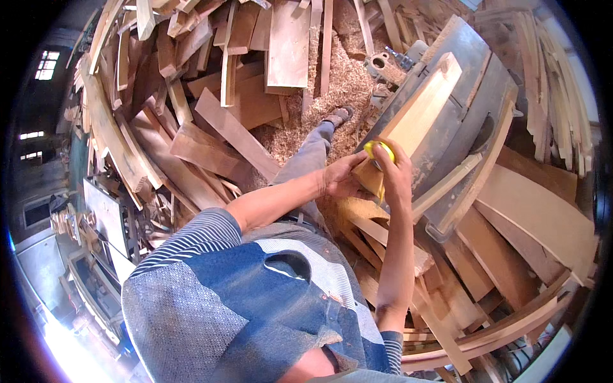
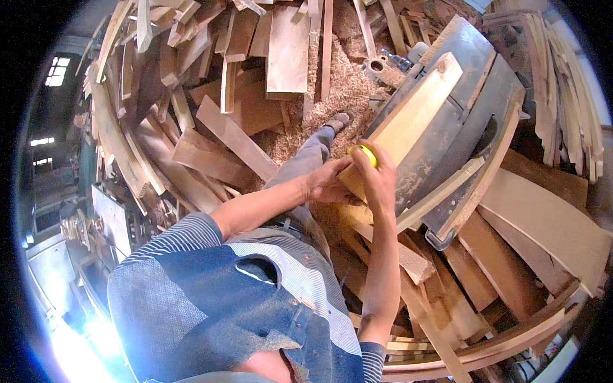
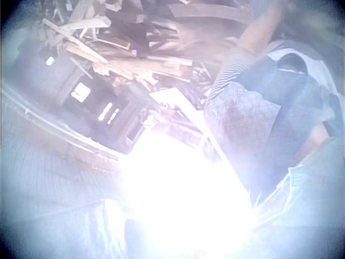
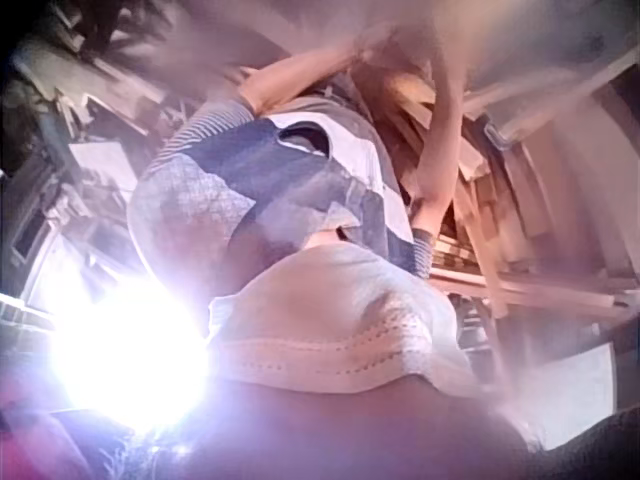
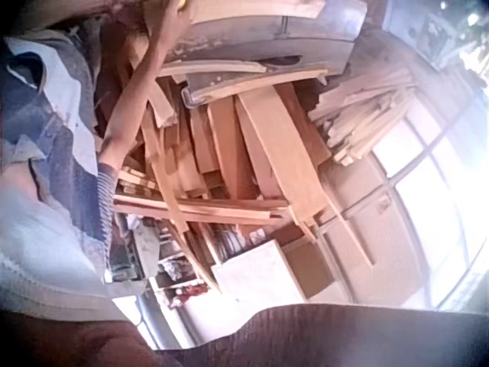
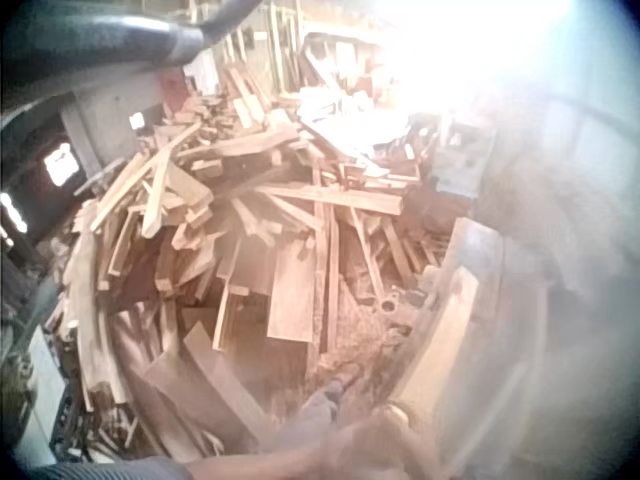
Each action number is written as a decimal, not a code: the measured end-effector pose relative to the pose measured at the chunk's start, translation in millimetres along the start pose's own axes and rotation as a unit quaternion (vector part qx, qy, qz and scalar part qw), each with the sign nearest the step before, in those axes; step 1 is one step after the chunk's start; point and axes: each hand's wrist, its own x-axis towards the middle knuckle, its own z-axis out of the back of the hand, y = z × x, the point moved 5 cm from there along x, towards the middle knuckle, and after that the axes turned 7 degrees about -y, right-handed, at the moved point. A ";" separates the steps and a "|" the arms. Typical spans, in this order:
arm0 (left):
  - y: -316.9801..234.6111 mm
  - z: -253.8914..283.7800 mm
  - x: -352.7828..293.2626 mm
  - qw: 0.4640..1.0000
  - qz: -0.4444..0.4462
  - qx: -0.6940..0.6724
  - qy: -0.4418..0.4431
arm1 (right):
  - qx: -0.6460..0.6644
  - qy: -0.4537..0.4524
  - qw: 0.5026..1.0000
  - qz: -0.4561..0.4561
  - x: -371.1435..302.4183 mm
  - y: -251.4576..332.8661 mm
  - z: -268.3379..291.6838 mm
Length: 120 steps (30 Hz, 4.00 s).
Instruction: The person measures pieces of wood with a tape measure while standing near a jointer machine surrounded by wood scraps.
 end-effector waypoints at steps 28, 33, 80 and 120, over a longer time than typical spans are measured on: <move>-25.1 -1.2 -12.0 0.999 0.001 -0.031 0.030 | -0.347 -0.033 0.929 0.123 -80.0 -31.5 143.6; -24.8 -1.0 -13.2 0.999 0.011 -0.043 0.017 | -0.328 -0.033 0.934 0.140 -80.5 -38.5 145.1; -145.9 -32.9 2.8 0.756 -0.202 0.572 -0.243 | -0.125 -0.281 0.950 -0.053 -196.9 -134.9 102.5; -101.3 -37.9 -170.9 0.766 -0.295 0.503 -0.271 | -0.290 -0.308 0.880 -0.217 -137.3 -181.5 80.1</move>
